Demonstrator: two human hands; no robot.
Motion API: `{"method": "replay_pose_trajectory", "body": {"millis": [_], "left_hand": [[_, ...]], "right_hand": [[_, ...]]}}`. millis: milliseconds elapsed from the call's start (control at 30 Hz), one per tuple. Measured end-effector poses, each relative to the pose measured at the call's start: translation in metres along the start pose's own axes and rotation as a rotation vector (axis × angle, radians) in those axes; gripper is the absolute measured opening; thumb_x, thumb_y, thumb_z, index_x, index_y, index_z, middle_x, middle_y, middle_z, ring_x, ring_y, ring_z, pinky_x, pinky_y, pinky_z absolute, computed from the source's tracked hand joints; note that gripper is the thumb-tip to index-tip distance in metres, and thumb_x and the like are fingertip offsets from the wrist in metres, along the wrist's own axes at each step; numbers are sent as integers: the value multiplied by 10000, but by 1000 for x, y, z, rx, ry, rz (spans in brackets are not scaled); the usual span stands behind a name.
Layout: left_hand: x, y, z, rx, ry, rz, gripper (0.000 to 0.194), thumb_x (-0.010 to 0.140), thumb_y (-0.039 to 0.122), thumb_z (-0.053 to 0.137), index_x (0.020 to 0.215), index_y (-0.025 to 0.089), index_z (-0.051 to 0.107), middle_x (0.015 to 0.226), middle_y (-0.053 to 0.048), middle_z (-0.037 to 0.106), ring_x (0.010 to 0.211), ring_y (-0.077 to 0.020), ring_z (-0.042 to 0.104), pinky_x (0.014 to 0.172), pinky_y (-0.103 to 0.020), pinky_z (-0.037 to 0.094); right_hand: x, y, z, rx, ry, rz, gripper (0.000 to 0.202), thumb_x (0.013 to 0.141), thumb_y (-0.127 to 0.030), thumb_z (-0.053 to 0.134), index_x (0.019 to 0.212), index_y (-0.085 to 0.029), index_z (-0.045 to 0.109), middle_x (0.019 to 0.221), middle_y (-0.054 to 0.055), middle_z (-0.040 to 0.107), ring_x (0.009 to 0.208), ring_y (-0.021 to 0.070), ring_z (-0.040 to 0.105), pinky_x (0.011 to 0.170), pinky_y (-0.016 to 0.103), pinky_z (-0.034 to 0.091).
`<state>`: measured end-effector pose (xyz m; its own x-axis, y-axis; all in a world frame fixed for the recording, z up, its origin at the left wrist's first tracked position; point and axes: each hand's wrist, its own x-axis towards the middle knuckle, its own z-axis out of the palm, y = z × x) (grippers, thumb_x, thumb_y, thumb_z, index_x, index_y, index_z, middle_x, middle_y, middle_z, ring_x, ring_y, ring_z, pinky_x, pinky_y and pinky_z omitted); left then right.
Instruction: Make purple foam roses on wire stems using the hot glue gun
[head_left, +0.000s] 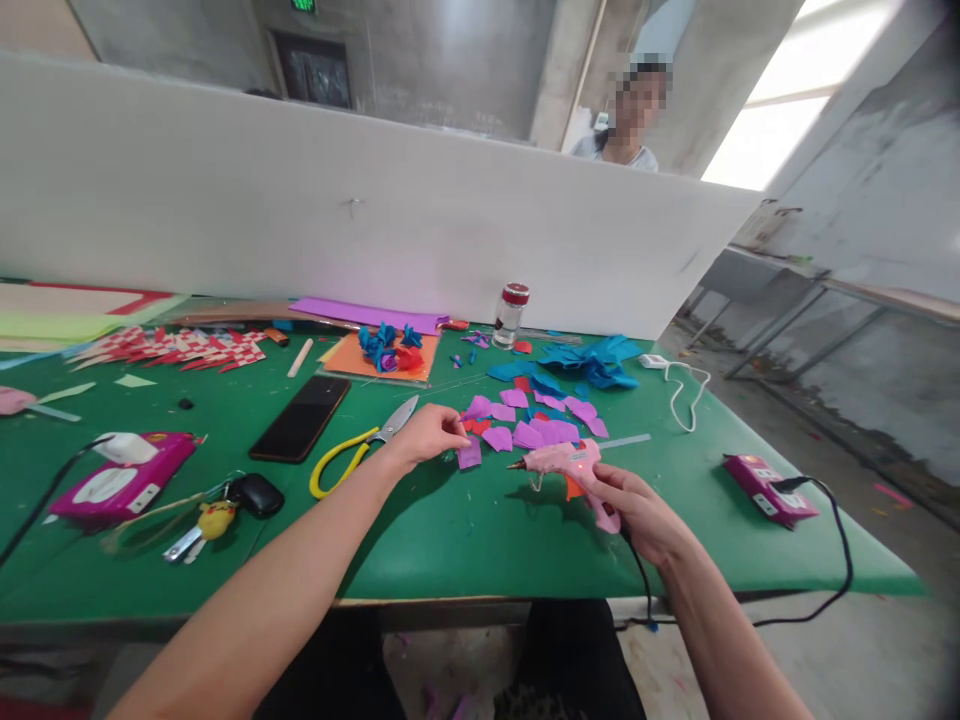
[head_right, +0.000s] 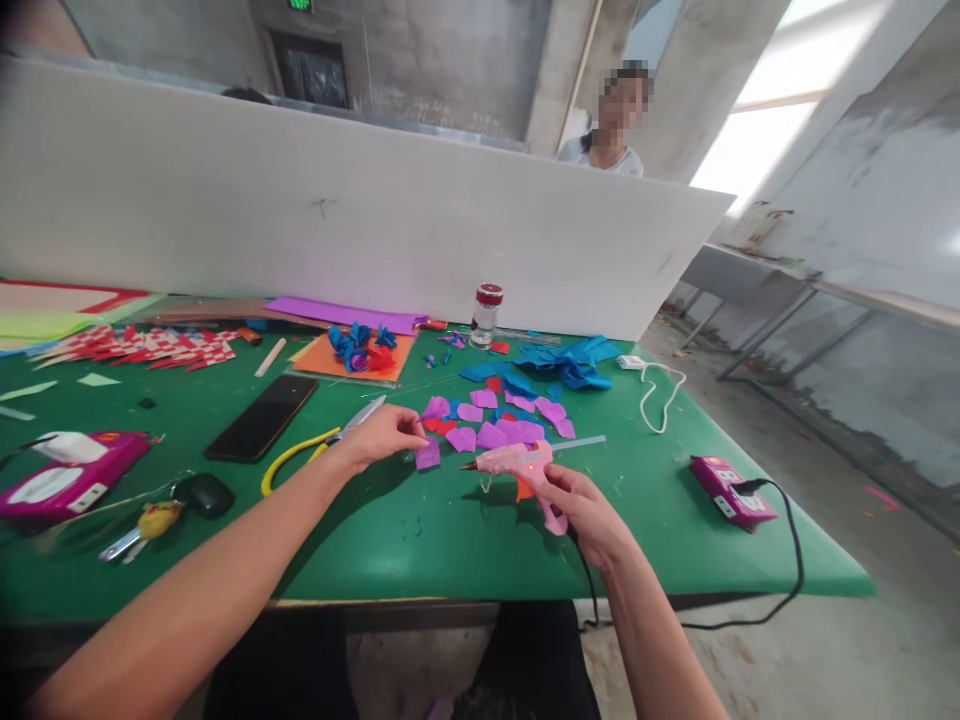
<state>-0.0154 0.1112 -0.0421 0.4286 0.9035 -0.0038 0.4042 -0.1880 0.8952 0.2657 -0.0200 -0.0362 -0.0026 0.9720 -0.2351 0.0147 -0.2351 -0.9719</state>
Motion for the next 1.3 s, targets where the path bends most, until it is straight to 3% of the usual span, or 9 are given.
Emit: {"method": "replay_pose_trajectory", "body": {"millis": [267,400,600,900,1033,1133,1200,1233,1300], "left_hand": [[-4,6,-5,-383,-81,-102,249,551,292,805,623,147,616,578,29,569,506,-66,444,468,-200,280],[-5,9,-8,-514,-93,-129,305,527,308,830,623,146,589,572,42,521,477,-44,386,450,-197,247],[-12,23,-18,-358,10,-33,277,561,324,800,629,152,594,593,34,564,525,-74,461,491,-206,314],[-16,33,-32,-177,124,62,203,615,318,751,641,153,636,632,8,646,636,-136,572,651,-254,425],[-12,24,-40,-228,274,91,210,630,326,754,677,154,643,631,16,629,634,-127,556,631,-239,406],[-9,17,-46,-331,349,95,237,622,334,769,696,153,634,654,12,634,631,-120,554,635,-236,413],[-8,15,-49,-360,351,91,251,613,337,778,707,154,632,665,7,639,631,-124,560,636,-241,423],[-9,15,-49,-350,339,96,249,614,335,778,708,156,633,666,5,639,633,-126,562,637,-243,425],[-10,16,-49,-292,305,114,230,628,332,770,698,158,638,662,5,637,638,-128,561,644,-243,423]], "right_hand": [[9,16,-29,-142,117,-53,536,557,-584,780,860,-166,637,697,15,642,525,110,508,448,211,345],[16,33,-46,-355,262,-92,517,643,-662,653,818,-177,625,563,-22,560,415,101,420,421,238,314],[18,14,-30,-878,660,-453,381,751,-548,616,856,-188,678,865,103,655,834,272,583,763,399,442],[55,-46,96,-738,86,-681,235,901,-258,501,1037,-211,687,1053,76,698,1009,218,595,893,344,427],[40,-48,104,-788,31,-596,325,903,-301,502,1177,-182,628,1046,106,707,972,236,633,826,332,454],[16,-49,101,-770,-347,-508,434,793,-411,658,1183,-222,635,821,33,741,724,200,666,650,262,461],[12,-50,100,-683,-550,-464,309,783,-452,656,982,-224,719,726,4,724,617,162,632,555,225,425],[17,-50,100,-633,-526,-462,269,811,-448,619,860,-209,732,686,3,707,589,149,610,532,219,406],[38,-51,103,-529,-197,-509,325,868,-401,524,701,-180,695,613,7,659,561,138,568,527,224,388]]}}
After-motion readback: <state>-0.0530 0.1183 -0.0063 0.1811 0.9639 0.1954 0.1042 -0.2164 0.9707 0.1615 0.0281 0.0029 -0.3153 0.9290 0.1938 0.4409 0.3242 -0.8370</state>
